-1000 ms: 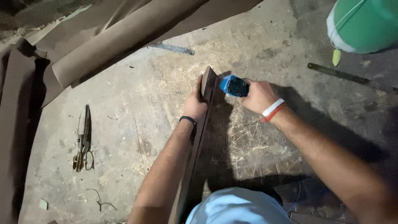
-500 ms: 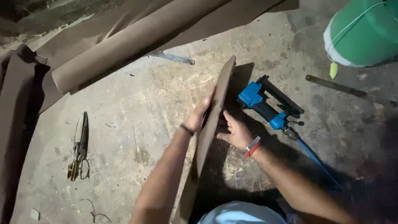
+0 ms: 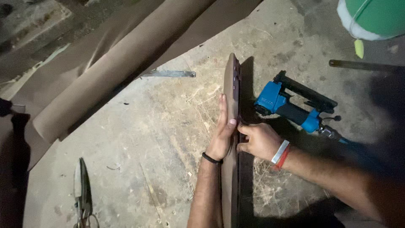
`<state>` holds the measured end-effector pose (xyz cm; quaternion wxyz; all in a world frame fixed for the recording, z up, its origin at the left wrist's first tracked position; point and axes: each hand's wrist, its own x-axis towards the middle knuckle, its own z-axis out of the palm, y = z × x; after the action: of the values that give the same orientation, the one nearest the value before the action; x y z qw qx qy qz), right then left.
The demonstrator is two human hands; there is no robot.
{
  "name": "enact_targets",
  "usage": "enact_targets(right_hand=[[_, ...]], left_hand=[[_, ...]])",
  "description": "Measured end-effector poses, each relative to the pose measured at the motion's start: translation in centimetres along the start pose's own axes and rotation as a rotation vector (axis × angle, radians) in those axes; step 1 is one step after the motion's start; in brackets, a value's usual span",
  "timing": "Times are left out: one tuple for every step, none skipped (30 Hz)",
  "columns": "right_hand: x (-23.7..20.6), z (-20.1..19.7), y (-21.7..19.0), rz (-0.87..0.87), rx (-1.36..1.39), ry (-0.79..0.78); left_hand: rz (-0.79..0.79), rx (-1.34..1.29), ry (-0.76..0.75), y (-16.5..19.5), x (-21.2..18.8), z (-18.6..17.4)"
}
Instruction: The person covers a long narrow wooden board with brown fabric. They cut a piece of fabric with shears, fold the fabric over the board's edges, and use a pneumatic nail gun to staple the fabric in place along the length of the board, repositioning the board as they work.
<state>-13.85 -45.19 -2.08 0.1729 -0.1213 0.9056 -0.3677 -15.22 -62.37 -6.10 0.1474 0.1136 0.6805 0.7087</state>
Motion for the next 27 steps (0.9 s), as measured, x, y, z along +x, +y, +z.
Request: enact_targets(right_hand=[[0.0, -0.1, 0.0, 0.069, 0.017, -0.041], [-0.1, -0.2, -0.1, 0.133, 0.032, -0.085], [-0.1, -0.3, -0.2, 0.129, -0.015, -0.093], [0.0, -0.4, -0.2, 0.122, -0.059, -0.100], [0.2, -0.6, -0.2, 0.120, -0.108, -0.102], [0.3, -0.8, 0.0, 0.053, -0.093, -0.109], [0.3, -1.4, 0.4, -0.015, -0.082, -0.116], [0.1, -2.0, 0.9, -0.086, -0.069, -0.120], [-0.2, -2.6, 1.5, -0.188, -0.098, -0.051], [-0.9, -3.4, 2.2, -0.283, -0.129, 0.018], [-1.8, -4.2, 3.1, -0.375, -0.163, 0.085], [-2.8, -4.9, 4.0, -0.256, -0.284, 0.157], [-3.9, -5.6, 4.8, -0.139, -0.400, 0.227], [-4.7, -6.2, 5.6, -0.023, -0.515, 0.297], [-5.0, -6.3, 6.3, 0.063, -0.524, 0.302], [-5.1, -6.4, 7.0, 0.148, -0.533, 0.305], [-4.9, -6.3, 7.6, 0.234, -0.541, 0.307], [-4.4, -6.2, 8.1, 0.179, -0.539, 0.324], [-3.6, -6.1, 8.5, 0.129, -0.536, 0.342], [-3.0, -6.2, 8.9, 0.079, -0.531, 0.360], [-2.4, -6.5, 9.3, 0.179, -0.492, 0.273], [-1.6, -6.8, 9.5, 0.281, -0.452, 0.187], [-1.0, -7.3, 9.7, 0.386, -0.411, 0.101], [-0.7, -8.3, 9.8, 0.407, -0.381, 0.121], [-0.3, -9.7, 9.8, 0.422, -0.351, 0.139], [0.1, -10.8, 9.7, 0.439, -0.319, 0.158], [0.2, -11.9, 9.5, 0.389, -0.169, 0.099]], left_hand=[[-0.014, 0.076, 0.000, 0.2, 0.2, 0.0], [-0.013, 0.080, 0.014, 0.5, 0.2, 0.2], [-0.007, 0.097, 0.030, 0.6, 0.4, 0.2], [-0.002, 0.118, 0.047, 0.8, 0.5, 0.1], [-0.036, 0.159, 0.056, 0.9, 0.7, 0.0], [-0.067, 0.196, 0.063, 1.0, 0.8, 0.1], [-0.095, 0.230, 0.071, 1.1, 0.9, 0.2], [-0.082, 0.291, 0.088, 1.1, 1.0, 0.4], [-0.066, 0.355, 0.106, 1.1, 1.2, 0.5], [-0.051, 0.413, 0.117, 1.0, 1.4, 0.6], [-0.108, 0.412, 0.110, 1.0, 1.6, 0.7], [-0.166, 0.415, 0.108, 0.9, 1.9, 0.6], [-0.226, 0.418, 0.110, 0.9, 2.2, 0.4], [-0.241, 0.421, 0.101, 0.8, 2.4, 0.4], [-0.257, 0.426, 0.094, 0.8, 2.6, 0.3], [-0.275, 0.429, 0.089, 0.8, 2.7, 0.1], [-0.270, 0.442, 0.079, 0.9, 2.8, 0.0], [-0.266, 0.451, 0.065, 1.0, 2.8, -0.1], [-0.262, 0.461, 0.046, 1.1, 2.8, 0.0], [-0.289, 0.480, 0.042, 1.2, 2.9, 0.1], [-0.316, 0.500, 0.040, 1.3, 2.9, 0.2], [-0.343, 0.520, 0.036, 1.4, 2.9, 0.3], [-0.326, 0.504, 0.040, 1.5, 2.9, 0.4], [-0.309, 0.487, 0.046, 1.7, 2.9, 0.4], [-0.294, 0.471, 0.057, 1.7, 2.9, 0.4], [-0.294, 0.482, 0.060, 1.8, 3.0, 0.4], [-0.295, 0.492, 0.061, 1.9, 2.9, 0.4]])
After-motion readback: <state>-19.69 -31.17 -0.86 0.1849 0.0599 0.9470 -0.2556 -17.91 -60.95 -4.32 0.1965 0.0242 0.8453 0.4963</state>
